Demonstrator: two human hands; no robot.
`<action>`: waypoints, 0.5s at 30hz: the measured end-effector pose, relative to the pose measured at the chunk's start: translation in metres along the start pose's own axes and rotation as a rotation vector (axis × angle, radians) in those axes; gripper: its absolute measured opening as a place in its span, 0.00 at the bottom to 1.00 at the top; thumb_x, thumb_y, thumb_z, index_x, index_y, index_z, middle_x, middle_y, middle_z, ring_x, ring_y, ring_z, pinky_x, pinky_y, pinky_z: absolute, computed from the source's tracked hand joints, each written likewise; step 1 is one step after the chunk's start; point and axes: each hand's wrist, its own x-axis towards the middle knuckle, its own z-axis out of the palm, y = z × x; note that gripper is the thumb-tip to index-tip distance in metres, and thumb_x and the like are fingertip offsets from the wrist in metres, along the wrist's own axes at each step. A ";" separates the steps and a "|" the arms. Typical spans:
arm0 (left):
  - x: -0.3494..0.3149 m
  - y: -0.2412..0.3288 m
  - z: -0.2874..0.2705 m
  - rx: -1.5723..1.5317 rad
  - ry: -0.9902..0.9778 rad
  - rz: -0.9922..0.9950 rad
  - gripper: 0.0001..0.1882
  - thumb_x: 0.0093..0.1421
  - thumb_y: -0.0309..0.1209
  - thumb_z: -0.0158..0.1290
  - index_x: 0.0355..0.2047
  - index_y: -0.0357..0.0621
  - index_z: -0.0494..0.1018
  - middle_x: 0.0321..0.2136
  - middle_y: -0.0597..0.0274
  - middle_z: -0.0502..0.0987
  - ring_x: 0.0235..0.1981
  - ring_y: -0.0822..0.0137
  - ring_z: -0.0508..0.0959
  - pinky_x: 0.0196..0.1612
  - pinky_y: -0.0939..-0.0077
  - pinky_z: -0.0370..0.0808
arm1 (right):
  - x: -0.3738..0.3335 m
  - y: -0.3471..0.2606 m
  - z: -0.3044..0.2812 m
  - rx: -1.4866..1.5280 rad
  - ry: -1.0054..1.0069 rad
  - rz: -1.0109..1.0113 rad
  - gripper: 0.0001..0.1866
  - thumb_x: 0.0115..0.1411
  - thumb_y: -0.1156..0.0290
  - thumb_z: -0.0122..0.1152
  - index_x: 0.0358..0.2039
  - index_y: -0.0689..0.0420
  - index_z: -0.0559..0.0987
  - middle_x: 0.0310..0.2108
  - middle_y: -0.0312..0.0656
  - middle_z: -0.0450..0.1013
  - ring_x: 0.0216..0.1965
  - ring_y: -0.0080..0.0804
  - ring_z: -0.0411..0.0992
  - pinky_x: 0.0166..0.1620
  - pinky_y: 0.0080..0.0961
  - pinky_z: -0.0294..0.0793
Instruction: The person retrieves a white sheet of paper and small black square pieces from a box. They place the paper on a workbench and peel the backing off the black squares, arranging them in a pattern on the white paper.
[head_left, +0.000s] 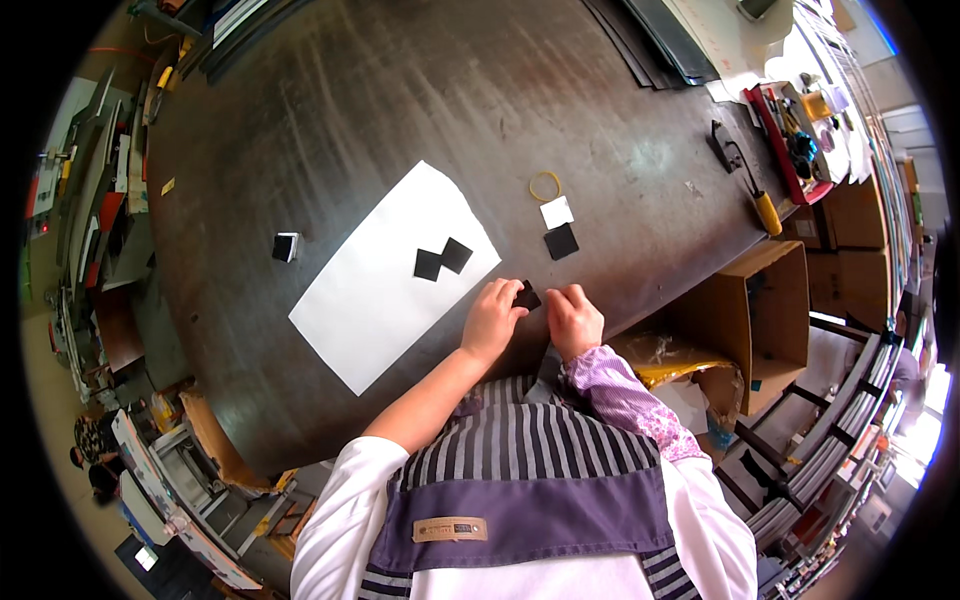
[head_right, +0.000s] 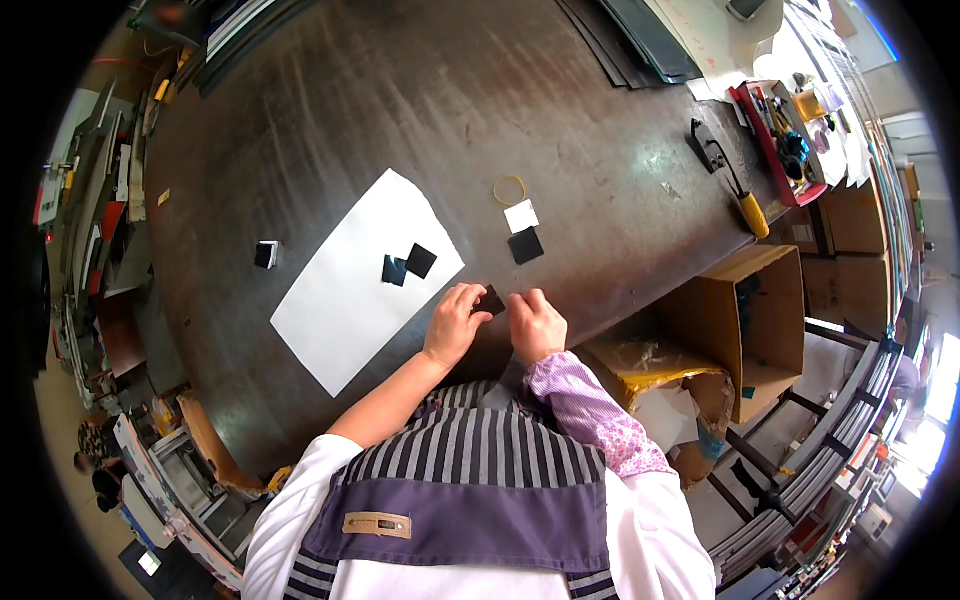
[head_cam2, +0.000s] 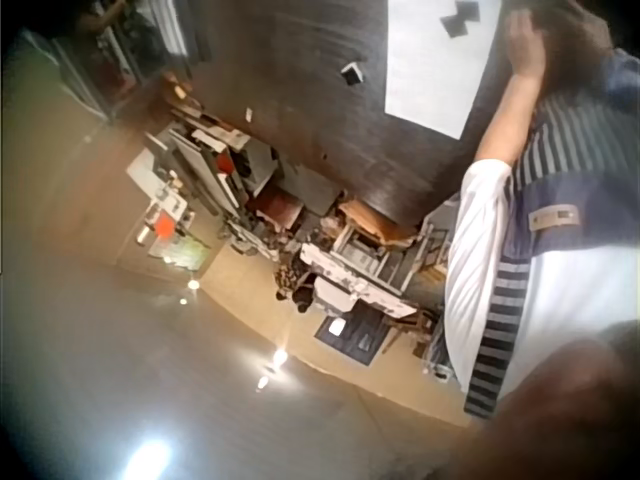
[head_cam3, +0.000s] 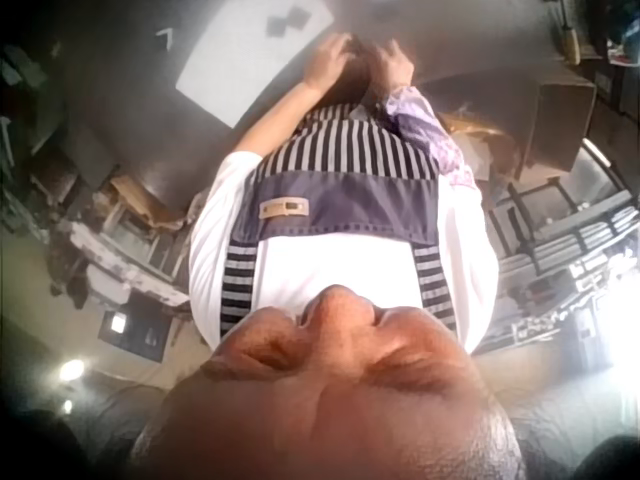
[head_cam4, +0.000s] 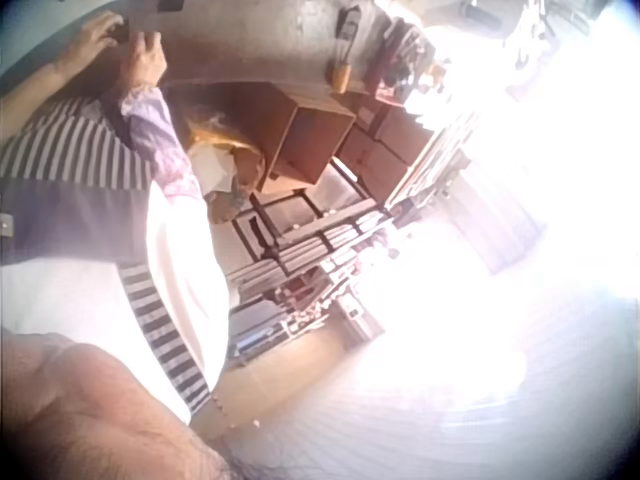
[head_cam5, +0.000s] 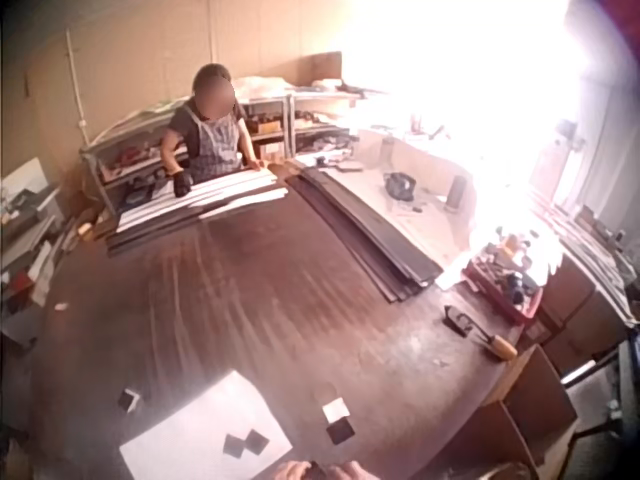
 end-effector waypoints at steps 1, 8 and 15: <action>0.000 -0.001 0.001 0.011 -0.004 0.005 0.21 0.47 0.20 0.62 0.41 0.41 0.69 0.32 0.57 0.72 0.36 0.56 0.75 0.41 0.63 0.73 | -0.003 0.002 0.006 0.044 -0.076 -0.081 0.09 0.52 0.78 0.61 0.35 0.56 0.81 0.30 0.41 0.71 0.27 0.41 0.76 0.29 0.34 0.76; 0.002 0.002 0.001 0.009 -0.017 -0.030 0.23 0.46 0.19 0.62 0.43 0.43 0.69 0.32 0.57 0.71 0.36 0.56 0.75 0.41 0.64 0.73 | -0.013 0.002 0.008 0.111 -0.175 -0.096 0.09 0.53 0.77 0.60 0.36 0.54 0.81 0.32 0.40 0.72 0.27 0.42 0.76 0.29 0.35 0.77; 0.003 0.001 0.002 0.020 -0.021 0.002 0.23 0.46 0.18 0.62 0.44 0.44 0.70 0.33 0.58 0.71 0.36 0.56 0.75 0.41 0.63 0.73 | -0.022 0.007 0.012 0.060 -0.184 -0.103 0.10 0.53 0.77 0.59 0.37 0.53 0.80 0.33 0.38 0.71 0.26 0.42 0.76 0.28 0.34 0.77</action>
